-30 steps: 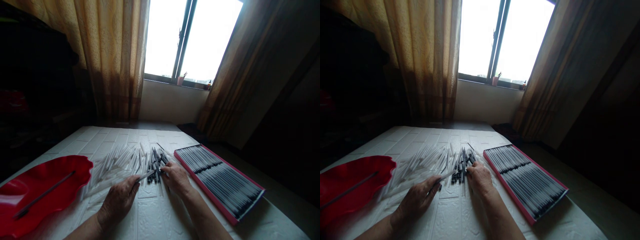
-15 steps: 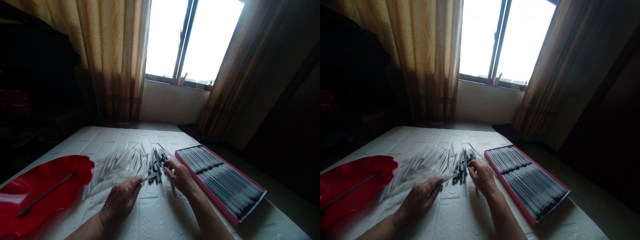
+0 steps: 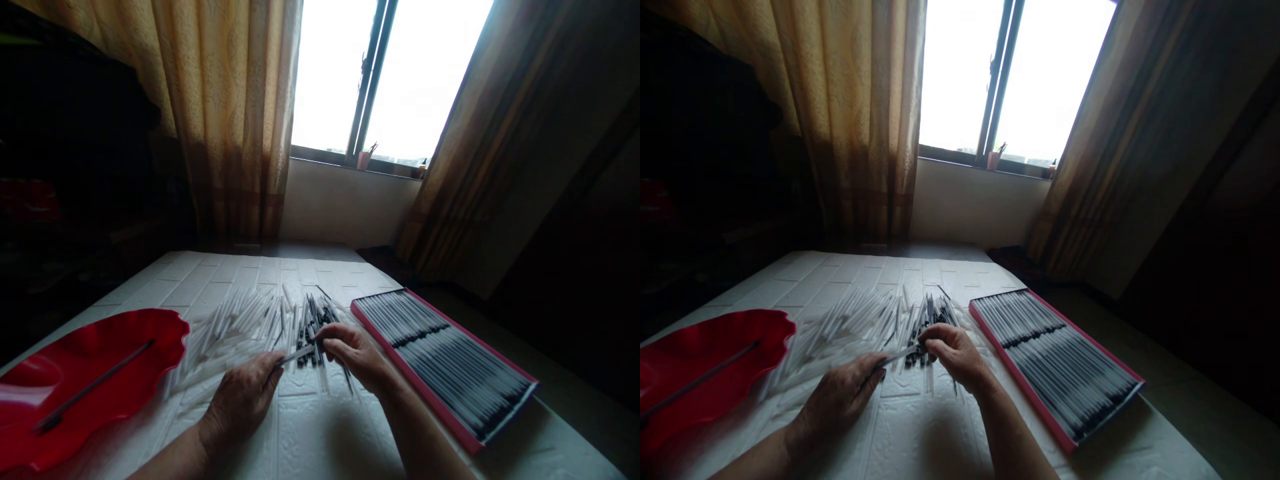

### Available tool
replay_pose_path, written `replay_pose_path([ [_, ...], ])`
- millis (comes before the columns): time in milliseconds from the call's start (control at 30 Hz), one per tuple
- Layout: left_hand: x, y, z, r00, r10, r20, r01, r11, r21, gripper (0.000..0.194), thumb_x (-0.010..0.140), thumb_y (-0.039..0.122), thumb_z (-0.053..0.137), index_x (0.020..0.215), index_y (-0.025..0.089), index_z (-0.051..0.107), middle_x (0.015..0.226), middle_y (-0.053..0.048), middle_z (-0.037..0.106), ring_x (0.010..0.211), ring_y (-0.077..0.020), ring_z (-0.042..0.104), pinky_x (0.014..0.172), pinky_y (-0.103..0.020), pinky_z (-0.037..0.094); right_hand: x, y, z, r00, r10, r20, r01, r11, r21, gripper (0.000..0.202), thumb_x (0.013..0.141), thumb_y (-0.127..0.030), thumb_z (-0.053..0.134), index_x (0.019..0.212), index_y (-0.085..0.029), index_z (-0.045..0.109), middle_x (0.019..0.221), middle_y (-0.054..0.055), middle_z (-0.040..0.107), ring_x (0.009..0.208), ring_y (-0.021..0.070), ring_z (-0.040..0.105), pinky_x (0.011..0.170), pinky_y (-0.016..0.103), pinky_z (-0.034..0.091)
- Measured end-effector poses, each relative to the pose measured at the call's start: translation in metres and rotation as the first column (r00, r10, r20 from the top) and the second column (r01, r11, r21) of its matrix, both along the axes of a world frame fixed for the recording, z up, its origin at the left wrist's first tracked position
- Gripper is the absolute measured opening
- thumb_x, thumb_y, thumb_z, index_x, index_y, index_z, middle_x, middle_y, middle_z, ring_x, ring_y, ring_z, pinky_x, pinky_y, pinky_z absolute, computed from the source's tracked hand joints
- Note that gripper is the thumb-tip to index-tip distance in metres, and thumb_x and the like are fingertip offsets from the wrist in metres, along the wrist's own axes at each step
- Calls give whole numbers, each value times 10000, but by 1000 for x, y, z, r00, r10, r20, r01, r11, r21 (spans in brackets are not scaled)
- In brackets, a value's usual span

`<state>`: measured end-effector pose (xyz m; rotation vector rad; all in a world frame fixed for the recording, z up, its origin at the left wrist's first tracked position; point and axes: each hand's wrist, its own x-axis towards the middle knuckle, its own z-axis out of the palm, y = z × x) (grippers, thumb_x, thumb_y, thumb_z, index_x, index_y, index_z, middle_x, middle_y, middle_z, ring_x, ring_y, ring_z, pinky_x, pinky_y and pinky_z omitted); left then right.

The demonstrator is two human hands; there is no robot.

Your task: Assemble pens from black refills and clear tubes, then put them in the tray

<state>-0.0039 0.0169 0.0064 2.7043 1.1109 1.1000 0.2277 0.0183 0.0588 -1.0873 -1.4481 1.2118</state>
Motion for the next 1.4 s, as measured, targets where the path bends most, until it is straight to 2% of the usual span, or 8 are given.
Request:
replay_pose_path([
  [267, -1, 1, -1, 1000, 1, 2, -1, 1000, -6, 243, 968, 212, 403, 1092, 170, 608, 965, -103, 778, 836, -254, 770, 701, -366, 635, -3, 2, -6, 998, 36, 42, -37, 999, 33, 163, 695, -259, 613, 788, -173, 715, 637, -23, 593, 573, 107, 479, 570, 251, 399],
  [433, -1, 2, -3, 1000, -6, 6, 6, 1000, -10, 258, 967, 207, 400, 1099, 158, 616, 973, -113, 776, 851, -265, 767, 712, -385, 634, -2, 2, -8, 998, 41, 47, -43, 997, 57, 188, 719, -279, 651, 855, -169, 721, 717, 0, 651, 612, 116, 525, 593, 256, 432],
  [800, -1, 2, -1, 1000, -15, 6, 15, 1000, -27, 276, 966, 208, 406, 1113, 164, 636, 983, -108, 778, 869, -239, 764, 760, -351, 624, -1, 6, -19, 973, -42, 228, -26, 957, 288, 233, 811, -320, 629, 922, -158, 755, 810, 64, 729, 714, 168, 632, 662, 286, 493],
  [1033, -3, 4, -6, 1000, -9, 18, 10, 1000, -17, 268, 943, 183, 422, 1103, 171, 637, 973, -111, 780, 848, -242, 767, 727, -341, 627, -2, 5, -16, 894, -160, 419, -72, 871, 486, 196, 866, -264, 567, 903, -171, 735, 746, 53, 725, 643, 154, 630, 617, 260, 473],
  [1200, -3, 5, -8, 1000, -13, 25, 14, 1000, -15, 259, 948, 186, 428, 1104, 188, 635, 961, -99, 781, 840, -236, 769, 717, -324, 625, -2, 3, -12, 827, -224, 515, -101, 843, 529, 191, 905, -279, 539, 851, -194, 702, 729, 50, 705, 633, 158, 611, 606, 262, 442],
  [1400, -1, 3, -5, 999, -39, 34, 40, 999, -17, 257, 972, 203, 409, 1092, 183, 635, 961, -97, 779, 848, -232, 766, 731, -330, 625, -4, 0, -13, 725, -306, 617, -123, 824, 553, 389, 959, -355, 442, 613, -216, 555, 557, 15, 560, 520, 146, 482, 539, 275, 325],
])
